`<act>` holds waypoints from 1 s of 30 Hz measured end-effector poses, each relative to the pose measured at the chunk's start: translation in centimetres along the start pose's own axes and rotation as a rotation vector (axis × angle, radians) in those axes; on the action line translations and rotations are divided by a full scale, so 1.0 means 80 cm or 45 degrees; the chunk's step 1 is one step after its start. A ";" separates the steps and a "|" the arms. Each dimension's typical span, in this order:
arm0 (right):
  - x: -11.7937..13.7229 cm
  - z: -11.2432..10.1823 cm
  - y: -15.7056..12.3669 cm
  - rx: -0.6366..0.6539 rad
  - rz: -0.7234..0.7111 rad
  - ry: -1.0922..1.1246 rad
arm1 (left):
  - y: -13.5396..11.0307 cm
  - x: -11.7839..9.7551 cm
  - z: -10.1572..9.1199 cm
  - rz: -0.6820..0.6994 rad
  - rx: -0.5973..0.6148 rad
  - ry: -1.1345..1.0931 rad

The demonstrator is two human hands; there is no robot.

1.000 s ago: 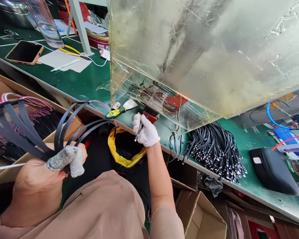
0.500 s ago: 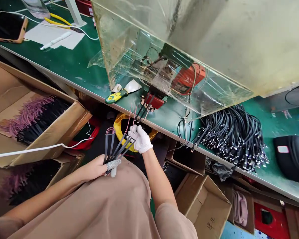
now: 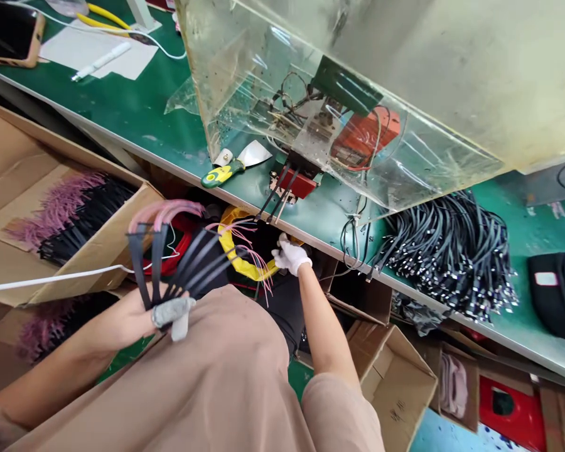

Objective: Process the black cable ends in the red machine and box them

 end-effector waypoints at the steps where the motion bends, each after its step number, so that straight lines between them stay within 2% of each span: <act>1: 0.000 -0.004 -0.007 0.034 0.050 -0.046 | 0.000 -0.005 -0.008 0.027 -0.112 -0.090; 3: 0.005 -0.013 -0.023 0.087 0.117 -0.100 | 0.003 -0.013 -0.020 0.069 -0.295 -0.252; 5: 0.019 -0.023 -0.039 0.152 0.122 -0.123 | 0.008 -0.024 -0.026 0.143 -0.353 -0.355; 8: 0.061 -0.040 -0.067 0.298 -0.050 -0.199 | 0.018 -0.042 -0.027 0.274 -0.229 -0.464; 10: 0.095 -0.060 -0.087 0.320 -0.205 -0.346 | 0.026 -0.048 -0.027 0.313 -0.181 -0.522; 12: 0.132 -0.092 -0.103 0.171 -0.340 -0.604 | 0.035 -0.049 -0.028 0.306 -0.224 -0.577; 15: 0.195 -0.150 -0.121 -0.273 -0.602 -1.144 | 0.049 -0.052 -0.026 0.313 -0.283 -0.686; 17: 0.232 -0.183 -0.127 -0.551 -0.752 -1.488 | 0.057 -0.062 -0.019 0.372 -0.245 -0.714; 19: 0.259 -0.209 -0.123 -0.733 -0.814 -1.751 | 0.063 -0.073 -0.012 0.436 -0.189 -0.689; 22: 0.284 -0.241 -0.104 -0.940 -0.777 -1.925 | 0.067 -0.084 -0.005 0.495 -0.126 -0.613; 24: 0.291 -0.258 -0.088 -1.043 -0.649 -1.911 | 0.069 -0.085 -0.005 0.489 -0.136 -0.581; 27: 0.293 -0.270 -0.064 -1.077 -0.381 -1.871 | 0.072 -0.080 -0.008 0.461 -0.204 -0.533; 30: 0.299 -0.268 -0.053 -1.073 -0.300 -1.878 | 0.076 -0.074 -0.013 0.488 -0.245 -0.463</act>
Point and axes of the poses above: each hand's wrist, its own y-axis towards the middle knuckle, its own z-axis out of the palm, x = y × z, the point moved 5 cm from there along y, towards the middle knuckle, and after that the axes turned 15 degrees about -z, right-handed, at the moved point
